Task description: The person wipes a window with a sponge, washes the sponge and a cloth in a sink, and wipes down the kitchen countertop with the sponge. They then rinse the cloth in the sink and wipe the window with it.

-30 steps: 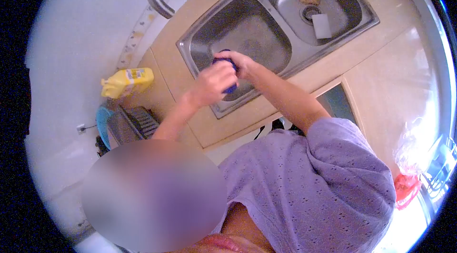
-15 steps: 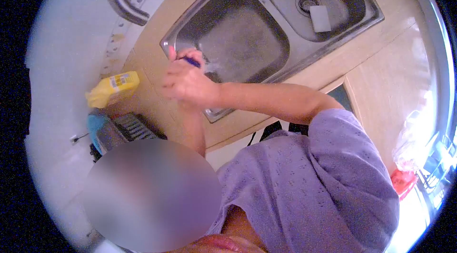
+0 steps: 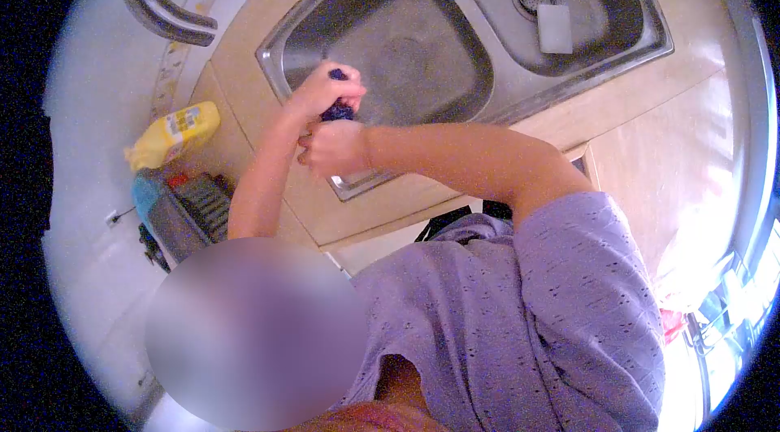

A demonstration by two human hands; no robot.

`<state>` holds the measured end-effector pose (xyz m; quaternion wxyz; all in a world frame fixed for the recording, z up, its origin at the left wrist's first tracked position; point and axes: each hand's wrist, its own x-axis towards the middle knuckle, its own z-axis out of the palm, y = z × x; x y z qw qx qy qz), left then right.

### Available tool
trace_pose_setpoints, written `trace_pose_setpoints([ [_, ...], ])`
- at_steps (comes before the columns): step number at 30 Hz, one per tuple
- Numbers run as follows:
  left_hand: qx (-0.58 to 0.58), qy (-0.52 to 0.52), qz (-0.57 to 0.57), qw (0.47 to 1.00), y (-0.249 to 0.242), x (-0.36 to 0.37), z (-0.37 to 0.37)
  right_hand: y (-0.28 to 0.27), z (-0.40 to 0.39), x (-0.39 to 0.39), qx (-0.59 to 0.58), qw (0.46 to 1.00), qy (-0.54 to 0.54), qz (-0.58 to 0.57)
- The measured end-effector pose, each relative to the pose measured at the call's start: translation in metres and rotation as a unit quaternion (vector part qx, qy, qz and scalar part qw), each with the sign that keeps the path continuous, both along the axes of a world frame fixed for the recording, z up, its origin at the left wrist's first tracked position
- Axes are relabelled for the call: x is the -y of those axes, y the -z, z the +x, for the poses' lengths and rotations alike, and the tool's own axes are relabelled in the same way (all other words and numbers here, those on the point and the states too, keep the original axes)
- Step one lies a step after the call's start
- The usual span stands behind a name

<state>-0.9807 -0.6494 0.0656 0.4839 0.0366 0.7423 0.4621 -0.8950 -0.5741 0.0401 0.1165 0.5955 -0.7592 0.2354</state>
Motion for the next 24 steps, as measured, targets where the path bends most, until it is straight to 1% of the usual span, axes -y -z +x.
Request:
trace_pose_setpoints([
  [1, -0.019, 0.026, -0.032, 0.999, 0.007, -0.002, 0.001, 0.007, 0.002, 0.004, -0.010, 0.999, 0.011, 0.032],
  [3, -0.065, 0.046, -0.072, 0.994, 0.019, -0.008, 0.005, 0.014, 0.001, 0.007, -0.031, 0.994, 0.036, 0.097],
  [5, -0.098, 0.059, -0.107, 0.988, 0.028, -0.017, 0.009, 0.020, -0.002, 0.008, -0.045, 0.989, 0.019, 0.137],
  [6, -0.125, 0.104, -0.115, 0.980, 0.029, -0.021, 0.008, 0.024, -0.004, 0.009, -0.052, 0.986, 0.010, 0.157],
  [7, -0.142, 0.115, -0.140, 0.973, 0.031, -0.025, 0.008, 0.043, -0.003, 0.019, -0.016, 0.996, 0.049, 0.078],
  [8, -0.159, 0.126, -0.165, 0.965, 0.035, -0.027, 0.009, 0.077, 0.002, 0.038, 0.021, 0.996, 0.088, -0.001],
  [9, -0.176, 0.135, -0.190, 0.956, 0.039, -0.026, 0.011, 0.076, 0.002, 0.043, 0.058, 0.987, 0.125, -0.081],
  [10, -0.197, 0.127, -0.186, 0.954, 0.046, -0.022, 0.012, 0.079, 0.003, 0.039, -0.005, 0.997, 0.078, -0.006],
  [11, -0.169, 0.059, -0.135, 0.975, 0.048, -0.017, 0.010, 0.047, -0.005, 0.014, -0.069, 0.995, 0.030, 0.069],
  [12, -0.140, -0.010, -0.080, 0.987, 0.048, -0.008, 0.006, 0.020, -0.011, -0.006, -0.134, 0.980, -0.019, 0.145],
  [13, -0.110, -0.081, -0.023, 0.990, 0.045, 0.003, 0.002, 0.006, -0.015, -0.014, -0.100, 0.987, -0.025, 0.123],
  [14, -0.074, -0.164, 0.058, 0.982, 0.037, 0.017, 0.000, -0.005, -0.017, -0.019, -0.065, 0.992, -0.031, 0.102],
  [15, -0.008, -0.263, 0.133, 0.955, 0.029, 0.035, 0.000, -0.014, -0.020, -0.023, -0.030, 0.995, -0.041, 0.082],
  [16, 0.019, -0.359, 0.161, 0.919, 0.022, 0.051, 0.003, -0.017, -0.022, -0.031, 0.033, 0.999, 0.038, 0.002],
  [17, 0.047, -0.450, 0.188, 0.872, 0.013, 0.065, 0.008, -0.021, -0.026, -0.039, 0.097, 0.985, 0.117, -0.076],
  [18, 0.019, -0.499, 0.208, 0.841, 0.008, 0.080, 0.018, -0.031, -0.032, -0.047, 0.143, 0.954, 0.193, -0.181],
  [19, -0.010, -0.546, 0.227, 0.806, 0.005, 0.092, 0.028, -0.036, -0.039, -0.055, 0.187, 0.903, 0.265, -0.283],
  [21, -0.044, -0.583, 0.267, 0.766, -0.004, 0.105, 0.049, -0.012, -0.055, -0.080, 0.225, 0.892, 0.356, -0.164],
  [22, -0.056, -0.597, 0.279, 0.750, -0.015, 0.106, 0.063, 0.006, -0.063, -0.091, 0.261, 0.895, 0.360, -0.038],
  [23, -0.069, -0.609, 0.291, 0.734, -0.022, 0.107, 0.077, 0.027, -0.069, -0.099, 0.292, 0.882, 0.360, 0.088],
  [24, -0.096, -0.638, 0.315, 0.696, -0.020, 0.110, 0.092, 0.052, -0.075, -0.103, 0.292, 0.876, 0.336, 0.186],
])
